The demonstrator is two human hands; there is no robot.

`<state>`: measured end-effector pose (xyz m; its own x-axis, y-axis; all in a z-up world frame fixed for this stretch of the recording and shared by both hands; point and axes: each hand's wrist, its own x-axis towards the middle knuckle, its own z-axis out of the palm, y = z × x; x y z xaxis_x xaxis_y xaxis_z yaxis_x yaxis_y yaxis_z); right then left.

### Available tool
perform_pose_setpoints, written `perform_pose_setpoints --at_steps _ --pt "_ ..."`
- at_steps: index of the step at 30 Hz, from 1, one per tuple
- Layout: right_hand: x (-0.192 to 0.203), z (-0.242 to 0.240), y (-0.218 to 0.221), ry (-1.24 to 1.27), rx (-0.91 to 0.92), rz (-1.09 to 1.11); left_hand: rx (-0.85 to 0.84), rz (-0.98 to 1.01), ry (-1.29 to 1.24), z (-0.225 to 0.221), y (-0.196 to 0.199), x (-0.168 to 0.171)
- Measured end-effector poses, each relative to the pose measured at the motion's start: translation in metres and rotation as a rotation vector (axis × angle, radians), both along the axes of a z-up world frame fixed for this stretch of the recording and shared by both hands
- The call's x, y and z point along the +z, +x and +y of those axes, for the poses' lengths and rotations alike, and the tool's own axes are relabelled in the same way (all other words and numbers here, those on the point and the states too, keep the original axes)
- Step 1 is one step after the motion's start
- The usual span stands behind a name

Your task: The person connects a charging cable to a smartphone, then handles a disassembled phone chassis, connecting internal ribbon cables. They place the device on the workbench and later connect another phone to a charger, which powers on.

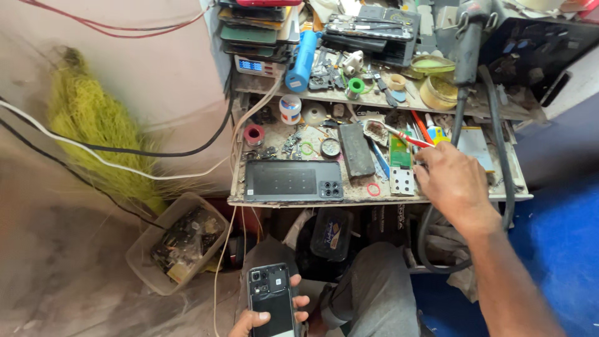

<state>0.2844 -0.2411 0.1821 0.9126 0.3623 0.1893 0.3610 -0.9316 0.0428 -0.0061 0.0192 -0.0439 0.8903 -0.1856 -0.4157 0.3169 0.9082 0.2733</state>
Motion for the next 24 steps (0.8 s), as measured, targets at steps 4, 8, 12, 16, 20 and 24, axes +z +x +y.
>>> perform_pose_setpoints --at_steps 4,8,12,16,20,24 --pt "0.002 0.001 0.0 -0.028 0.024 -0.01 0.027 0.022 0.029 0.004 -0.001 0.015" --pt "0.002 0.006 0.004 -0.058 -0.008 0.009 0.084 0.062 0.063 0.001 -0.001 0.03" --pt "0.01 0.011 0.007 -0.108 -0.015 -0.108 0.037 0.065 0.064 0.004 0.0 0.039" --pt "0.033 0.006 -0.001 0.021 0.101 -0.206 0.088 0.06 0.091 0.0 -0.001 0.037" --pt "0.064 0.011 -0.017 0.187 0.182 -0.275 0.08 -0.015 0.043 -0.003 0.001 0.032" --pt "0.095 0.02 -0.039 0.364 0.22 -0.366 0.11 -0.021 0.04 -0.008 0.001 0.033"
